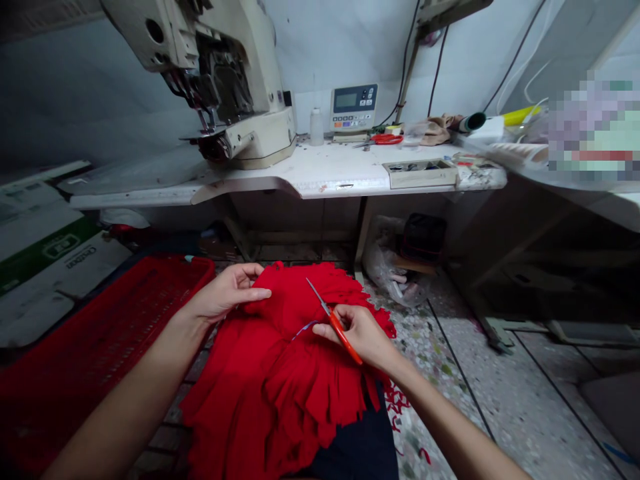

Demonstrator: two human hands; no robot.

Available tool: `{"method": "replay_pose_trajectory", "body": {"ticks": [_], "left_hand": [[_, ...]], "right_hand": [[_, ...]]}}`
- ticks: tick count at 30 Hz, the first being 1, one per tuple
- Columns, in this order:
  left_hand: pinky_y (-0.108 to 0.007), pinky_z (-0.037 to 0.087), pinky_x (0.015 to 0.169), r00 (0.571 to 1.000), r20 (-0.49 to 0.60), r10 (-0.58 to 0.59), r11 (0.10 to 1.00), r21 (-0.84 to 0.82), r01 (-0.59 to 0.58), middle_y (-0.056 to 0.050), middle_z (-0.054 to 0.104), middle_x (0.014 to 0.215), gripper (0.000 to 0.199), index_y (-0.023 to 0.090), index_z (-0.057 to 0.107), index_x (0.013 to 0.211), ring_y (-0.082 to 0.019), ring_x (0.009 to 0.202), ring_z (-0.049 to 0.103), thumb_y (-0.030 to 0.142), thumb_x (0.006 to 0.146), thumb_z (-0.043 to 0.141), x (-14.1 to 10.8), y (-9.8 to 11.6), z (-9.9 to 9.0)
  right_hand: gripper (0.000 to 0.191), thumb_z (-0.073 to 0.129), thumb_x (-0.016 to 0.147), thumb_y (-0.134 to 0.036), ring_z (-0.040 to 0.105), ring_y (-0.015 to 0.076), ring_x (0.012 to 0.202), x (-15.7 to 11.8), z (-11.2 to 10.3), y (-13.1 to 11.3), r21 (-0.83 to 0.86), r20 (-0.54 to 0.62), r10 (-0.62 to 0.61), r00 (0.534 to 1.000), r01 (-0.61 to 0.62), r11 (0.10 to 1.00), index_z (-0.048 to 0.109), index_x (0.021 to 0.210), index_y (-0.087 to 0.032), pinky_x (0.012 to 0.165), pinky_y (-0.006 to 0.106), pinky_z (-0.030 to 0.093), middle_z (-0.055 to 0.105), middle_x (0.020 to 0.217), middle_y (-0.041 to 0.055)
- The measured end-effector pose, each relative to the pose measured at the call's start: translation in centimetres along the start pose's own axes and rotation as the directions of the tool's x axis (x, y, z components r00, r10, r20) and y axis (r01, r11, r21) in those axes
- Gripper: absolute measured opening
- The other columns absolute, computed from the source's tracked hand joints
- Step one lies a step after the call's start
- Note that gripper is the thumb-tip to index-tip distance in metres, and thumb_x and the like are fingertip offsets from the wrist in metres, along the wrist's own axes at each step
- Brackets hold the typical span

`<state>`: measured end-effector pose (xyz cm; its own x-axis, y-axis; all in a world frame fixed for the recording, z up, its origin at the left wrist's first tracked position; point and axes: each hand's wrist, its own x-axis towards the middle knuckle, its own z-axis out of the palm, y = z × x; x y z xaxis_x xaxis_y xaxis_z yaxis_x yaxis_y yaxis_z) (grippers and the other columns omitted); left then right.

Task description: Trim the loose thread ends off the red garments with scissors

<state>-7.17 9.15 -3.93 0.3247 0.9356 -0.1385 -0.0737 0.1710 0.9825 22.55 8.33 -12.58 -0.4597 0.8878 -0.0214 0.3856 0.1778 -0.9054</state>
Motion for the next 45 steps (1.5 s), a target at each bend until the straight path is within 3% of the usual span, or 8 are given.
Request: {"method": "replay_pose_trajectory", "body": {"ticks": [8, 15, 17, 20, 24, 29, 39, 45], "left_hand": [[-0.030, 0.059, 0.080, 0.985, -0.165, 0.049, 0.999, 0.028, -0.045, -0.008, 0.079, 0.096, 0.038, 0.011, 0.074, 0.096, -0.019, 0.082, 0.074, 0.035, 0.071, 0.089, -0.4, -1.5, 1.6], [-0.027, 0.055, 0.078, 0.988, -0.142, 0.067, 0.993, 0.108, -0.052, -0.007, 0.079, 0.094, 0.031, 0.013, 0.080, 0.092, -0.019, 0.081, 0.072, 0.037, 0.074, 0.086, -0.7, -3.1, 2.9], [-0.025, 0.053, 0.075, 0.988, -0.133, 0.076, 0.987, 0.153, -0.056, -0.006, 0.079, 0.090, 0.027, 0.014, 0.080, 0.088, -0.018, 0.078, 0.070, 0.037, 0.074, 0.086, -0.8, -3.3, 3.3], [-0.025, 0.053, 0.075, 0.991, -0.129, 0.046, 0.995, 0.093, -0.034, -0.006, 0.079, 0.092, 0.027, 0.014, 0.081, 0.091, -0.017, 0.078, 0.070, 0.037, 0.076, 0.085, -0.8, -3.3, 3.4], [-0.026, 0.054, 0.077, 0.991, -0.124, -0.043, 0.998, -0.056, 0.037, -0.007, 0.079, 0.092, 0.031, 0.014, 0.079, 0.096, -0.016, 0.078, 0.071, 0.034, 0.075, 0.087, -0.7, -2.8, 2.5], [-0.023, 0.052, 0.073, 0.988, -0.135, -0.069, 0.994, -0.089, 0.057, -0.006, 0.078, 0.087, 0.030, 0.012, 0.077, 0.090, -0.013, 0.072, 0.069, 0.030, 0.071, 0.090, -0.6, -2.7, 2.0], [-0.022, 0.048, 0.066, 0.986, -0.141, -0.086, 0.996, -0.033, 0.082, -0.005, 0.077, 0.079, 0.031, 0.011, 0.078, 0.088, -0.013, 0.065, 0.065, 0.030, 0.067, 0.090, -0.4, -3.2, 2.5], [-0.022, 0.048, 0.063, 0.982, -0.153, -0.113, 0.994, -0.010, 0.113, -0.004, 0.074, 0.076, 0.035, 0.011, 0.075, 0.084, -0.014, 0.064, 0.065, 0.037, 0.067, 0.090, -0.5, -3.7, 2.7]], "right_hand": [[0.040, 0.067, 0.090, -0.056, 0.045, 0.0140, 0.056, -0.6, 0.6, -2.3, -0.328, 0.063, -0.124, 0.990, 0.138, 0.935, 0.048, 0.079, -0.022, 0.054, 0.026, 0.027, 0.051, 0.066, -0.0045], [0.044, 0.070, 0.085, -0.060, 0.050, 0.0162, 0.065, 1.0, 0.4, -3.7, -0.004, -0.118, -0.112, 0.987, 0.112, 0.994, 0.047, 0.081, -0.022, 0.059, 0.027, 0.038, 0.054, 0.072, -0.0021], [0.045, 0.067, 0.087, -0.062, 0.049, 0.0160, 0.066, 1.2, 0.3, -4.6, 0.077, -0.078, -0.109, 0.991, 0.115, 0.990, 0.047, 0.082, -0.022, 0.060, 0.027, 0.039, 0.053, 0.073, -0.0023], [0.048, 0.062, 0.090, -0.065, 0.044, 0.0148, 0.062, 1.3, 0.1, -5.3, -0.031, -0.032, -0.119, 0.992, 0.118, 0.992, 0.044, 0.078, -0.022, 0.058, 0.026, 0.034, 0.047, 0.068, -0.0042], [0.046, 0.064, 0.090, -0.061, 0.042, 0.0136, 0.057, 1.2, 0.1, -4.7, -0.330, 0.002, -0.166, 0.986, 0.157, 0.931, 0.041, 0.077, -0.023, 0.055, 0.027, 0.026, 0.045, 0.064, -0.0052], [0.043, 0.061, 0.093, -0.059, 0.045, 0.0142, 0.057, 1.0, 0.0, -3.6, -0.490, 0.111, -0.172, 0.979, 0.204, 0.847, 0.044, 0.079, -0.023, 0.056, 0.028, 0.024, 0.051, 0.065, -0.0032], [0.045, 0.059, 0.092, -0.065, 0.046, 0.0145, 0.058, 1.2, 0.6, -3.9, -0.501, 0.108, -0.181, 0.978, 0.210, 0.839, 0.048, 0.082, -0.023, 0.056, 0.026, 0.023, 0.057, 0.069, -0.0015], [0.055, 0.063, 0.088, -0.068, 0.035, 0.0114, 0.051, 1.8, 1.1, -2.4, -0.448, 0.078, -0.142, 0.987, 0.161, 0.879, 0.046, 0.065, -0.021, 0.053, 0.027, 0.020, 0.040, 0.054, -0.0057]]}}
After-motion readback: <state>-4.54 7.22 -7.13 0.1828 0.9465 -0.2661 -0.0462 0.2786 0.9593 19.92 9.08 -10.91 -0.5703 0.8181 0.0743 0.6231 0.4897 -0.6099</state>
